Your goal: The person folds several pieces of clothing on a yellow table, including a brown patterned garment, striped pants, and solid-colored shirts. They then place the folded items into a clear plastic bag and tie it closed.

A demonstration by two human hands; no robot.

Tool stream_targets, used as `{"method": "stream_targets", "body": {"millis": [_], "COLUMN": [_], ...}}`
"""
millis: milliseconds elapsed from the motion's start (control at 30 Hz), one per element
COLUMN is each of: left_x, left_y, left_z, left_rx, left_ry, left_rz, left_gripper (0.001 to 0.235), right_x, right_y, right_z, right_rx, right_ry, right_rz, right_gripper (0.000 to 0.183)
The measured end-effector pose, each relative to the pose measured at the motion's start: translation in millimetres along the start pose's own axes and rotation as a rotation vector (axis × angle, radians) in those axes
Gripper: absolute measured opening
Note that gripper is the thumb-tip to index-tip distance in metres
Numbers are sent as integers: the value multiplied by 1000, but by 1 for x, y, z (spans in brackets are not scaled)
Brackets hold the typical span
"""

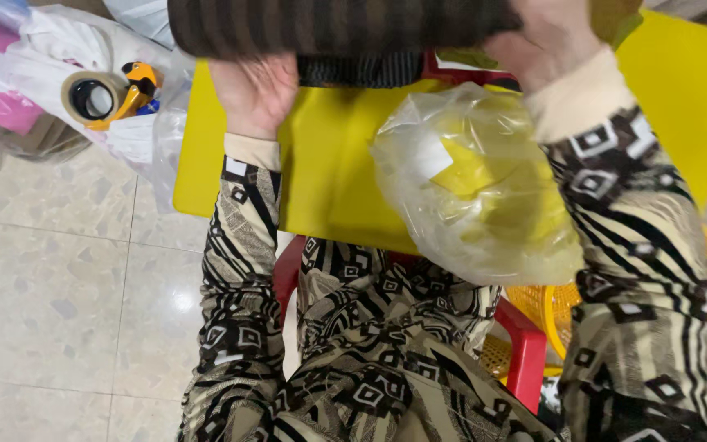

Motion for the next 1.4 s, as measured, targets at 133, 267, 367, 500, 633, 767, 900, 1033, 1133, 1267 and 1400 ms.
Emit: {"method": "stream_targets", "body": {"millis": [133, 267, 367, 500, 633, 767, 900, 1033, 1133, 1267, 1400], "left_x": [-42, -84, -101, -102, -87, -80, -82, -80, -58, -25, -17], "left_y": [-60, -125, -186, -241, -269, -281, -274, -269, -262, -256, -257], "left_z": [49, 117, 135, 122, 91, 49, 26, 40, 66, 87, 79], "left_rx": [247, 498, 575, 799, 1134, 1432, 1699, 2147, 2641, 2766, 2843], "left_ry": [-20, -133, -96, 32, 12, 30, 6, -363, -596, -593, -463], "left_rz": [-285, -502, -683, -780, -770, -722, -681, -639, -471, -125, 179], "left_gripper": [69, 61, 60, 60, 67, 69, 73, 63, 35, 45, 59], "right_x": [-163, -247, -277, -300, -300, -274, -270, -271, -258, -253, -250], "right_y": [-56, -53, -15, 33, 91, 128, 163, 168, 163, 175, 172], "right_z": [-4, 2, -16, -60, -103, -106, -116, -123, -135, -145, -141], "right_rx": [-153, -177, -310, -235, -500, -667, -856, -900, -638, -597, -652], "right_ry": [58, 106, 197, 218, 389, 341, 414, 395, 395, 479, 510], "right_rz": [-110, -142, -39, -66, 129, -133, -24, -91, -175, -30, -93], "right_gripper": [62, 84, 93, 93, 83, 78, 78, 81, 74, 44, 31]}}
Point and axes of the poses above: each hand's wrist, its own x-axis towards the middle knuckle, its own z-axis out of the palm, y = z × x, the point moved 7 cm from there along x, towards the middle knuckle, and after that the axes turned 9 degrees about -y, right-handed, at the moved point
